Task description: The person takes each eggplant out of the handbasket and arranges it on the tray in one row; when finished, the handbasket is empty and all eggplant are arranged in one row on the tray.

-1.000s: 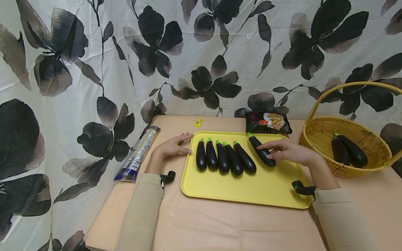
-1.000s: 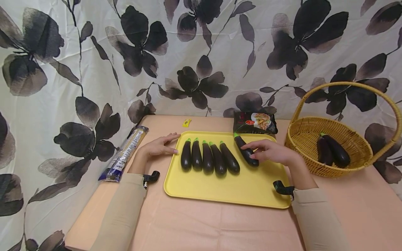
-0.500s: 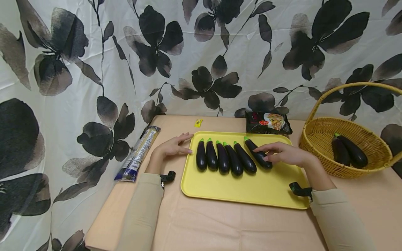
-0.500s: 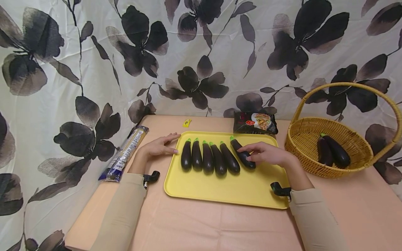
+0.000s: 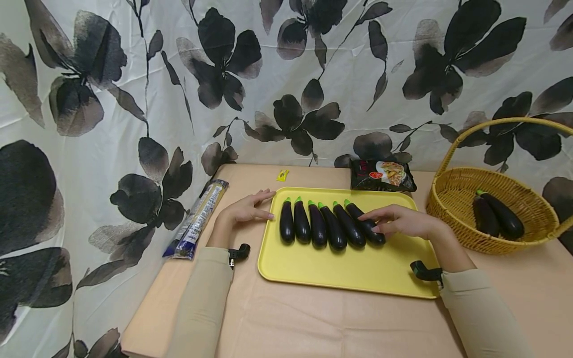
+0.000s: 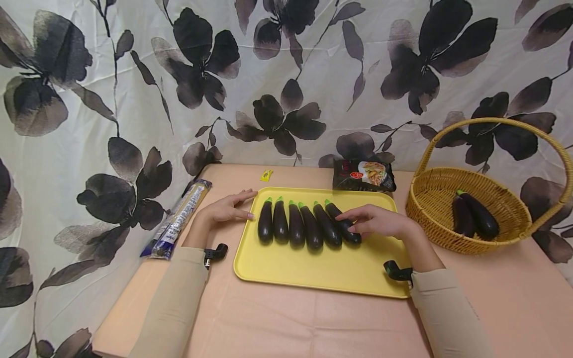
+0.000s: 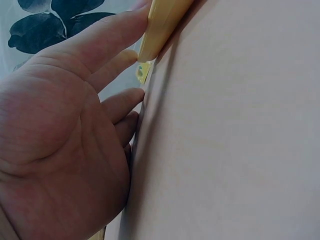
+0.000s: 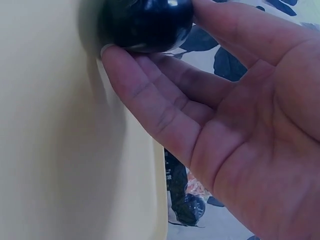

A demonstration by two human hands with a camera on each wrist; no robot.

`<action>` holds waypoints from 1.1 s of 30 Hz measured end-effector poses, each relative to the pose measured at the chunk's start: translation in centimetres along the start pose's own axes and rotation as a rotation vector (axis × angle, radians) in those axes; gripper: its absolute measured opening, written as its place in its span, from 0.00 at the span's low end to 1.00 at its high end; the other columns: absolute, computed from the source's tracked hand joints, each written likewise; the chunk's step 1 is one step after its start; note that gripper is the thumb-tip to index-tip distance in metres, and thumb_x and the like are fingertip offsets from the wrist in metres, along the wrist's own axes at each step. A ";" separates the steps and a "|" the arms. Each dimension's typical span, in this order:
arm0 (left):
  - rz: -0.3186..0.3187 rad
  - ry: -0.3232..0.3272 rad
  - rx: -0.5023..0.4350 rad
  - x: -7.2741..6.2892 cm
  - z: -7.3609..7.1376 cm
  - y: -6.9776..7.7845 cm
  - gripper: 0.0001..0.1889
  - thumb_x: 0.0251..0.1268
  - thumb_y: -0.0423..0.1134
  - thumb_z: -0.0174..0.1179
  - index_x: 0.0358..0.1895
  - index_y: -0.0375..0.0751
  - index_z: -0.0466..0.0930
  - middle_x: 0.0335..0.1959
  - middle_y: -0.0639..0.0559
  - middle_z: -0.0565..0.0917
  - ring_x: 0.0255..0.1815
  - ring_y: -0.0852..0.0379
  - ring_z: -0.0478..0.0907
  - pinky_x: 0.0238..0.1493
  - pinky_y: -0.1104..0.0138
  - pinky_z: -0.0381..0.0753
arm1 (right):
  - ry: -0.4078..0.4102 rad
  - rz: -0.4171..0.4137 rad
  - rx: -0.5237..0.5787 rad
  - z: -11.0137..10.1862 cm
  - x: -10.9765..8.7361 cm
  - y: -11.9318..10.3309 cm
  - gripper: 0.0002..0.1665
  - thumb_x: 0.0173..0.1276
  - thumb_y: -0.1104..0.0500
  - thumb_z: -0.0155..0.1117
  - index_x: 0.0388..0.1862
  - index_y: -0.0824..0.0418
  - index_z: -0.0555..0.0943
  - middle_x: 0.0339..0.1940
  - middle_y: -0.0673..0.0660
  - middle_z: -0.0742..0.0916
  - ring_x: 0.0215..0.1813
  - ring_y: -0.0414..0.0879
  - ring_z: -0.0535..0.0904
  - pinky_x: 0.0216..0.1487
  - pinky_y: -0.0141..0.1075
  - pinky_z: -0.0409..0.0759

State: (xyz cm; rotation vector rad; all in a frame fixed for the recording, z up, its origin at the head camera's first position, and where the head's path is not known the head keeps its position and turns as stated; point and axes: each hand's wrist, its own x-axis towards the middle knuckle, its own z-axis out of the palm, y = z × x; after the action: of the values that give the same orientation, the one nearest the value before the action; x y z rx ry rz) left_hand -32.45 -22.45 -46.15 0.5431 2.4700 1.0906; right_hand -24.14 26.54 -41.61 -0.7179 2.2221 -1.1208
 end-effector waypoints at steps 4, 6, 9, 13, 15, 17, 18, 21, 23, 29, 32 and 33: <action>-0.001 -0.001 -0.002 0.0 0.0 0.1 0.49 0.58 0.57 0.76 0.82 0.60 0.61 0.88 0.52 0.49 0.89 0.50 0.35 0.87 0.47 0.36 | -0.005 -0.004 0.012 0.1 -0.1 -0.1 0.27 0.78 0.64 0.59 0.75 0.61 0.75 0.64 0.67 0.81 0.51 0.45 0.84 0.48 0.45 0.88; -0.002 -0.001 0.000 0.0 0.0 0.1 0.49 0.58 0.57 0.76 0.82 0.59 0.61 0.88 0.52 0.49 0.89 0.50 0.35 0.87 0.47 0.36 | -0.004 0.001 0.006 0.1 -0.1 -0.2 0.28 0.78 0.64 0.59 0.75 0.60 0.75 0.62 0.66 0.83 0.52 0.45 0.84 0.48 0.44 0.88; -0.003 0.000 0.004 0.0 0.0 0.1 0.49 0.58 0.57 0.76 0.82 0.59 0.61 0.88 0.52 0.49 0.89 0.50 0.35 0.87 0.47 0.36 | -0.004 0.016 -0.012 0.2 0.0 -0.3 0.28 0.78 0.64 0.59 0.76 0.59 0.75 0.56 0.65 0.84 0.49 0.45 0.84 0.48 0.43 0.87; -0.003 0.000 0.008 0.0 0.0 0.1 0.49 0.59 0.57 0.76 0.82 0.59 0.61 0.88 0.51 0.49 0.89 0.50 0.35 0.87 0.47 0.36 | -0.003 0.025 -0.040 0.3 0.1 -0.5 0.28 0.78 0.63 0.60 0.76 0.57 0.75 0.44 0.63 0.85 0.39 0.50 0.82 0.43 0.40 0.84; -0.003 -0.001 0.008 0.0 0.0 0.2 0.48 0.59 0.57 0.76 0.82 0.59 0.61 0.88 0.51 0.48 0.89 0.50 0.35 0.87 0.47 0.36 | -0.003 0.024 -0.048 0.3 0.2 -0.4 0.28 0.78 0.62 0.60 0.75 0.57 0.76 0.36 0.60 0.82 0.35 0.53 0.79 0.40 0.40 0.81; -0.006 -0.001 0.009 -0.1 0.0 0.2 0.48 0.59 0.57 0.76 0.82 0.59 0.61 0.88 0.51 0.48 0.89 0.50 0.35 0.87 0.47 0.36 | -0.003 0.016 -0.055 0.3 0.3 -0.3 0.28 0.78 0.62 0.61 0.75 0.56 0.76 0.30 0.57 0.79 0.32 0.56 0.76 0.37 0.40 0.78; -0.008 -0.002 0.006 -0.1 0.0 0.2 0.48 0.59 0.57 0.76 0.82 0.59 0.61 0.88 0.51 0.48 0.89 0.50 0.35 0.86 0.47 0.36 | -0.002 0.014 -0.060 0.3 0.3 -0.3 0.28 0.78 0.61 0.62 0.75 0.56 0.76 0.28 0.55 0.78 0.32 0.56 0.75 0.37 0.40 0.77; -0.016 -0.001 -0.008 -0.1 0.0 0.3 0.49 0.59 0.57 0.76 0.82 0.60 0.61 0.88 0.52 0.48 0.89 0.50 0.35 0.86 0.46 0.36 | 0.006 0.004 -0.074 0.3 0.4 -0.3 0.28 0.79 0.59 0.62 0.76 0.56 0.75 0.28 0.51 0.77 0.31 0.54 0.75 0.36 0.39 0.75; -0.018 -0.001 -0.015 -0.1 0.0 0.3 0.49 0.59 0.56 0.76 0.82 0.60 0.61 0.88 0.52 0.48 0.89 0.50 0.35 0.86 0.46 0.36 | 0.016 -0.003 -0.082 0.3 0.3 -0.3 0.29 0.78 0.58 0.63 0.76 0.57 0.75 0.29 0.50 0.77 0.32 0.52 0.74 0.37 0.37 0.75; -0.011 -0.002 -0.004 0.0 0.1 0.2 0.49 0.58 0.57 0.76 0.82 0.60 0.61 0.88 0.52 0.48 0.89 0.50 0.35 0.86 0.47 0.36 | 0.044 0.005 -0.087 0.3 0.2 -0.5 0.30 0.78 0.55 0.64 0.76 0.57 0.74 0.39 0.56 0.81 0.37 0.48 0.76 0.40 0.35 0.75; -0.010 -0.002 -0.002 0.0 0.1 0.1 0.49 0.58 0.57 0.76 0.82 0.60 0.61 0.88 0.52 0.48 0.89 0.50 0.35 0.87 0.47 0.36 | 0.082 -0.001 -0.106 0.3 0.1 -0.4 0.30 0.78 0.54 0.65 0.76 0.58 0.75 0.56 0.61 0.86 0.47 0.49 0.79 0.45 0.33 0.78; -0.011 -0.002 -0.004 0.1 0.1 0.1 0.49 0.58 0.57 0.76 0.82 0.60 0.62 0.88 0.52 0.48 0.89 0.50 0.35 0.87 0.47 0.36 | 0.100 -0.010 -0.109 0.2 0.0 -0.4 0.30 0.77 0.54 0.65 0.75 0.59 0.75 0.61 0.62 0.85 0.52 0.51 0.80 0.48 0.32 0.78</action>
State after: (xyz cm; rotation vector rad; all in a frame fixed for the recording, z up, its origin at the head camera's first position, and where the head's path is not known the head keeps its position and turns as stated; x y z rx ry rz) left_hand -32.45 -22.34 -46.18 0.5289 2.4656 1.0905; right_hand -23.92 26.22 -41.37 -0.7326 2.3821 -1.0679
